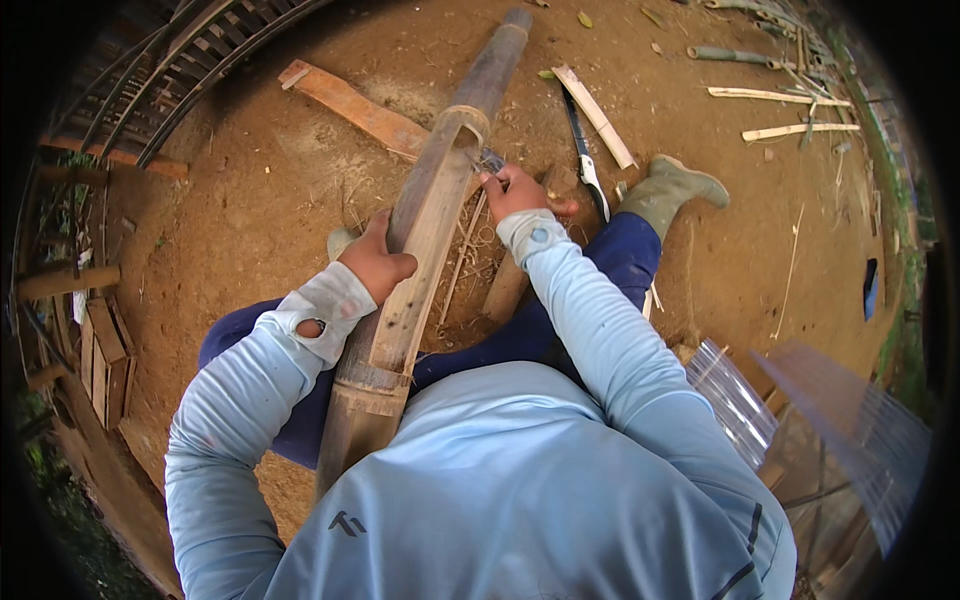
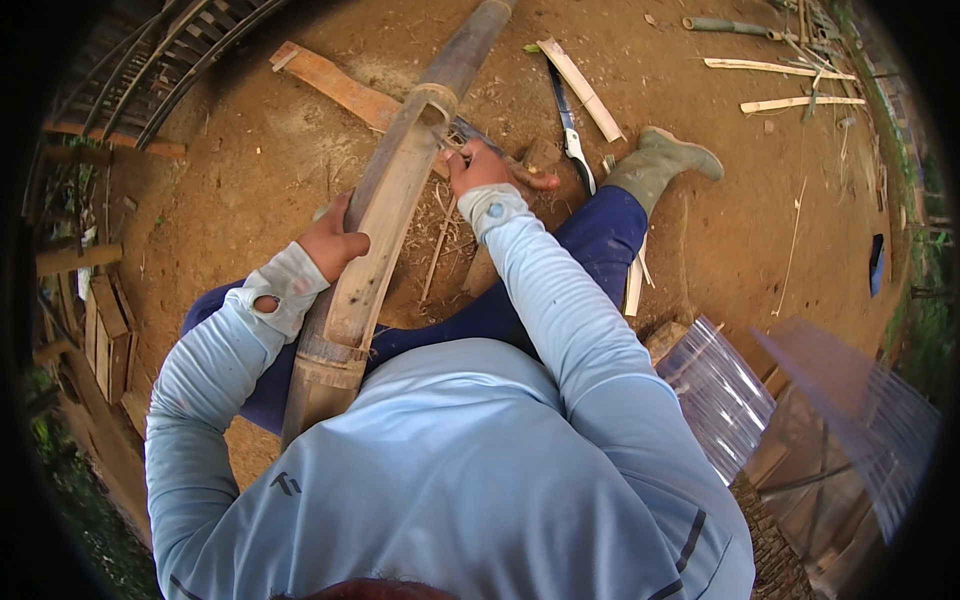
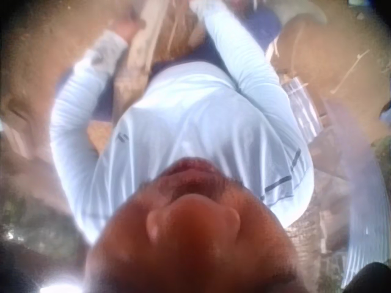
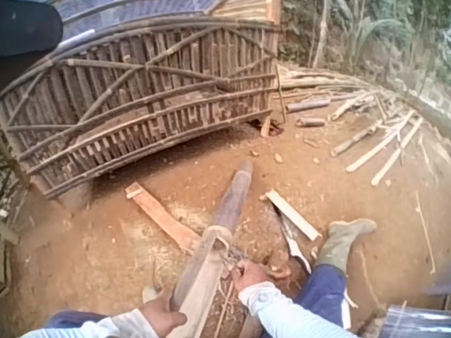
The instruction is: The person sits on the ground and uses a knife to carve and shape a long piece of bamboo. They hold the bamboo with one hand and carefully remove material with the other, creating a hollowed section.
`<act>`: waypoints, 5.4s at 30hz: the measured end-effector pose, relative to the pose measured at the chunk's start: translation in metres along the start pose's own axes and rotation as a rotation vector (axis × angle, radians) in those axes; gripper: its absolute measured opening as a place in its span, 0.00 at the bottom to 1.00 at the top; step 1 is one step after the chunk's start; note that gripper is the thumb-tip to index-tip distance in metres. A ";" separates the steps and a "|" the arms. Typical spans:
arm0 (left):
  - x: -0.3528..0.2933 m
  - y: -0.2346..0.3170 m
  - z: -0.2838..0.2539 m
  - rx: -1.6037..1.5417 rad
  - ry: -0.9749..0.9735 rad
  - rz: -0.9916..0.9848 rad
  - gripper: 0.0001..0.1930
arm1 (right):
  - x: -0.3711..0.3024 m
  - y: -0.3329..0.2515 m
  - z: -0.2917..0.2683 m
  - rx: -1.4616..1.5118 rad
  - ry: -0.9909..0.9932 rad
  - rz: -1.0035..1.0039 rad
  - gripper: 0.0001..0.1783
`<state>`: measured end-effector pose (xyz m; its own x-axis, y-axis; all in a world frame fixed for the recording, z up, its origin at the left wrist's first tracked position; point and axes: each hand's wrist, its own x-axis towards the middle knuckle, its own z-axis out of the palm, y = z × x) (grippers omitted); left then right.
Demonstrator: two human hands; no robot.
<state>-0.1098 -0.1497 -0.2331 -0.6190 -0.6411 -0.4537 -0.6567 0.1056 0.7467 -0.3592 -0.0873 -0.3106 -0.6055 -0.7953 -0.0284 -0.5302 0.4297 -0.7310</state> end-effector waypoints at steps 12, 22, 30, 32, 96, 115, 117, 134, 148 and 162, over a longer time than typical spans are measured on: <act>-0.016 0.024 -0.008 0.012 0.001 -0.085 0.48 | -0.019 -0.004 0.000 0.079 -0.072 -0.038 0.21; -0.011 0.006 -0.013 -0.261 -0.098 -0.075 0.47 | -0.036 -0.015 -0.012 0.219 -0.181 -0.059 0.20; -0.004 -0.007 -0.016 -0.302 -0.161 -0.035 0.48 | -0.031 -0.016 -0.008 0.354 -0.160 -0.070 0.18; -0.003 -0.011 -0.014 -0.346 -0.167 -0.014 0.48 | -0.030 -0.019 -0.008 0.344 -0.157 -0.088 0.18; -0.003 -0.018 -0.012 -0.303 -0.144 -0.005 0.48 | 0.007 0.008 0.008 0.225 -0.128 -0.049 0.21; -0.002 -0.012 -0.013 -0.448 -0.191 -0.032 0.46 | -0.049 -0.015 -0.022 0.328 -0.269 -0.158 0.18; -0.001 -0.014 -0.012 -0.444 -0.202 -0.054 0.45 | -0.050 -0.011 -0.025 0.302 -0.292 -0.159 0.18; -0.004 0.001 -0.008 -0.208 -0.093 -0.076 0.49 | -0.015 -0.003 -0.033 0.066 -0.350 -0.212 0.21; -0.005 -0.004 -0.004 -0.127 -0.066 -0.080 0.49 | -0.005 -0.001 -0.027 0.028 -0.373 -0.193 0.21; -0.009 0.016 -0.009 -0.186 -0.092 -0.067 0.48 | -0.014 -0.019 -0.029 -0.058 -0.236 -0.152 0.21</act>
<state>-0.1108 -0.1489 -0.2123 -0.6189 -0.5692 -0.5413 -0.6119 -0.0828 0.7866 -0.3579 -0.0714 -0.2761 -0.3650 -0.9272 -0.0847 -0.6415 0.3164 -0.6989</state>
